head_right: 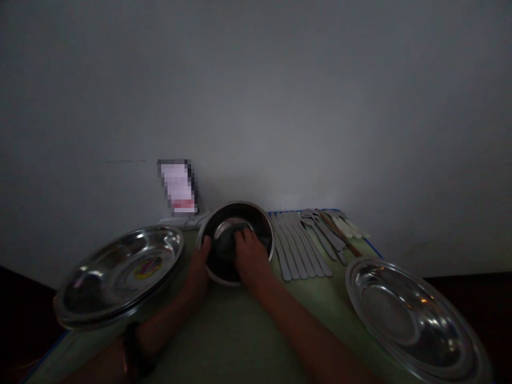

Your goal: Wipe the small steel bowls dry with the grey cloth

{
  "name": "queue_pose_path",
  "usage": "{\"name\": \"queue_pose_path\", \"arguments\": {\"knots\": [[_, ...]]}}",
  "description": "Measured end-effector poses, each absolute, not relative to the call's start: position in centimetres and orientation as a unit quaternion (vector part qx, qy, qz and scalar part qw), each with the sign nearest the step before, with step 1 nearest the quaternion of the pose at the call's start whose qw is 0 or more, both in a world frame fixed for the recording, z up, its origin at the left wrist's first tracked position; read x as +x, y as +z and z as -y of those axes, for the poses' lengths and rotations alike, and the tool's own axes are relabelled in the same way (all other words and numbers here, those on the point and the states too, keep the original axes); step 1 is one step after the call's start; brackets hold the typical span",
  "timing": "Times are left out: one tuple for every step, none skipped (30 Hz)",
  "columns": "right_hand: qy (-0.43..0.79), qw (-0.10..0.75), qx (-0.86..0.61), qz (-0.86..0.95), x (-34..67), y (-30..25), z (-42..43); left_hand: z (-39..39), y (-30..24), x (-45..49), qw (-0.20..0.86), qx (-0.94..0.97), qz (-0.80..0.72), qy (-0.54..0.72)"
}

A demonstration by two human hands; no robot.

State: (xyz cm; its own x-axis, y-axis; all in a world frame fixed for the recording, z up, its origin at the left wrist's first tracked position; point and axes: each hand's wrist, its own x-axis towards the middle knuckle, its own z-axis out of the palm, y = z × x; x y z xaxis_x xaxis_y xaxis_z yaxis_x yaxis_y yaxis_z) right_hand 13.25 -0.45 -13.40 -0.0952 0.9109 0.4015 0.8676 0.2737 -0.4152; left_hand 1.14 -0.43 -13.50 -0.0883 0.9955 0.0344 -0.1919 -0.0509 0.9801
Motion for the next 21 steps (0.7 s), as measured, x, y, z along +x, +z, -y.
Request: {"name": "queue_pose_path", "arguments": {"knots": [[0.052, 0.311, -0.585, 0.747, 13.1, -13.7, 0.7, 0.5, -13.5, 1.2, 0.507, 0.441, -0.459, 0.581], [0.065, 0.325, -0.574, 0.749, 13.0, -13.9, 1.0, 0.5, -13.4, 1.2, 0.498, 0.449, -0.456, 0.585], [0.075, 0.34, -0.567, 0.747, 13.0, -14.1, 1.2, 0.5, -13.4, 1.2, 0.491, 0.456, -0.452, 0.589], [0.081, 0.352, -0.564, 0.743, 13.0, -14.3, 1.3, 0.6, -13.4, 1.2, 0.488, 0.461, -0.448, 0.591], [0.083, 0.359, -0.564, 0.739, 13.0, -14.4, 1.4, 0.6, -13.5, 1.2, 0.488, 0.463, -0.444, 0.592], [0.083, 0.361, -0.564, 0.738, 13.1, -14.4, 1.5, 0.5, -13.5, 1.2, 0.49, 0.464, -0.44, 0.592], [0.081, 0.359, -0.563, 0.74, 13.1, -14.4, 1.5, 0.4, -13.6, 1.1, 0.49, 0.463, -0.439, 0.594], [0.079, 0.355, -0.561, 0.743, 13.2, -14.3, 1.4, 0.4, -13.7, 1.1, 0.489, 0.461, -0.439, 0.596], [0.077, 0.351, -0.56, 0.746, 13.2, -14.3, 1.4, 0.3, -13.8, 1.0, 0.488, 0.459, -0.44, 0.598], [0.075, 0.349, -0.559, 0.749, 13.3, -14.3, 1.4, 0.2, -13.9, 1.0, 0.486, 0.457, -0.443, 0.599], [0.073, 0.349, -0.558, 0.75, 13.3, -14.3, 1.5, 0.2, -13.9, 0.9, 0.485, 0.456, -0.446, 0.599], [0.072, 0.351, -0.556, 0.75, 13.3, -14.3, 1.5, 0.2, -14.0, 0.9, 0.485, 0.456, -0.448, 0.597], [0.072, 0.354, -0.555, 0.749, 13.3, -14.4, 1.5, 0.2, -14.0, 0.9, 0.486, 0.455, -0.449, 0.595], [0.073, 0.358, -0.552, 0.749, 13.4, -14.5, 1.5, 0.2, -14.1, 0.9, 0.488, 0.457, -0.449, 0.593], [0.074, 0.363, -0.548, 0.751, 13.5, -14.6, 1.5, 0.2, -14.1, 0.9, 0.491, 0.457, -0.445, 0.593], [0.075, 0.371, -0.541, 0.751, 13.6, -14.5, 1.4, 0.2, -14.1, 1.0, 0.495, 0.455, -0.442, 0.594], [0.075, 0.388, -0.535, 0.747, 13.7, -14.4, 1.3, 0.1, -14.1, 1.1, 0.501, 0.45, -0.439, 0.596], [0.072, 0.414, -0.529, 0.738, 14.0, -14.0, 1.2, 0.0, -14.2, 1.1, 0.507, 0.442, -0.437, 0.597], [0.064, 0.449, -0.524, 0.721, 14.3, -13.5, 1.1, -0.1, -14.2, 1.2, 0.516, 0.433, -0.437, 0.597], [0.049, 0.491, -0.52, 0.697, 14.7, -12.7, 1.0, -0.2, -14.2, 1.2, 0.523, 0.426, -0.437, 0.595], [0.031, 0.535, -0.518, 0.667, 15.1, -11.8, 1.0, -0.3, -14.3, 1.2, 0.526, 0.423, -0.437, 0.594]]}}
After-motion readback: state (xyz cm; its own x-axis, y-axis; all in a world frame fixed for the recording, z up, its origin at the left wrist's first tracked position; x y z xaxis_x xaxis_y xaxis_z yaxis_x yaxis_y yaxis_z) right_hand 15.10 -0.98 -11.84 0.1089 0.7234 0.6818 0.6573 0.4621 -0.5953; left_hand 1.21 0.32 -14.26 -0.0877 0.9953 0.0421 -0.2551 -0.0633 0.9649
